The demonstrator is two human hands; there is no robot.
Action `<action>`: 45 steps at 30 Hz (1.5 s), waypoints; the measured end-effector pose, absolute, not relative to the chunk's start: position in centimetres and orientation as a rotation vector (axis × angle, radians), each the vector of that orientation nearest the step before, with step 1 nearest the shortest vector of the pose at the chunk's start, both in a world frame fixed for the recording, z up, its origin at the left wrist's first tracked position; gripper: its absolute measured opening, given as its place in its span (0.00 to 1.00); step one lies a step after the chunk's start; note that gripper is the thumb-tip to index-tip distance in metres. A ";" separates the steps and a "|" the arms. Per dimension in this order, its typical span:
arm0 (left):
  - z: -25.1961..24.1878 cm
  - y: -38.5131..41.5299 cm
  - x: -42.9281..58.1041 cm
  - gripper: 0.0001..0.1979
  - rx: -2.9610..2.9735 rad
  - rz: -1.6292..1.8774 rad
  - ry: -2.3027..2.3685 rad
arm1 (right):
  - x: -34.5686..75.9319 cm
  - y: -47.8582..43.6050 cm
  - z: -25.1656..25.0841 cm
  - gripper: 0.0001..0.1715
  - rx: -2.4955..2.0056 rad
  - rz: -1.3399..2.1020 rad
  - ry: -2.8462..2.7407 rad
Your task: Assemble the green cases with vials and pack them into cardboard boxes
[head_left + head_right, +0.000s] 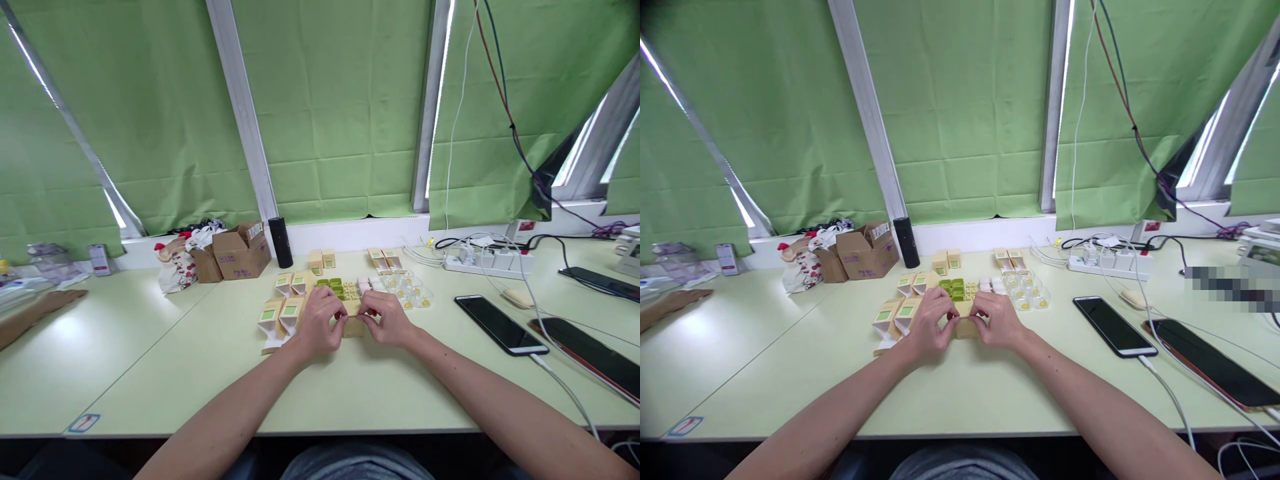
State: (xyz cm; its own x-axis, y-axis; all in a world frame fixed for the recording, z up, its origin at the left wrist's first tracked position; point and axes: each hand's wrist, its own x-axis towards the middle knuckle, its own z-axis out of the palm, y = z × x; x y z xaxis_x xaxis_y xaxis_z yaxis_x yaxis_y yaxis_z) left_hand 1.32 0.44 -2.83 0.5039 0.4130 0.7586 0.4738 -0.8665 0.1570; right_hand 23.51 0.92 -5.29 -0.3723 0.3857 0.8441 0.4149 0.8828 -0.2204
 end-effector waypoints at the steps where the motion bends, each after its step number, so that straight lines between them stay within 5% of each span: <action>1: -2.9 0.5 1.3 0.07 -2.663 -1.313 -0.784 | 23.5 1.0 -5.3 0.10 -0.582 -0.032 -2.000; 22: -2.8 0.6 1.3 0.09 -2.688 -1.310 -0.814 | 23.7 1.1 -5.4 0.10 -0.593 0.009 -2.013; 31: -4.1 2.0 1.3 0.12 -2.578 -1.277 -1.274 | 24.0 0.9 -5.1 0.09 -0.641 0.016 -2.061; 45: -4.3 2.4 1.2 0.10 -2.442 -1.306 -1.262 | 25.3 1.7 -4.7 0.16 -0.807 -0.058 -2.036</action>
State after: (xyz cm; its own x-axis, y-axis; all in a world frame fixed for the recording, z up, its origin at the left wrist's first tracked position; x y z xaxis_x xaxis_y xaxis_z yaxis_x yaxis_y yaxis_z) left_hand 1.24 2.37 -4.26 0.2893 0.6215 0.7280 0.7060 -0.6522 0.2762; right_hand 25.30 1.74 -4.70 -0.3662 0.5198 0.7718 0.5627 0.7843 -0.2612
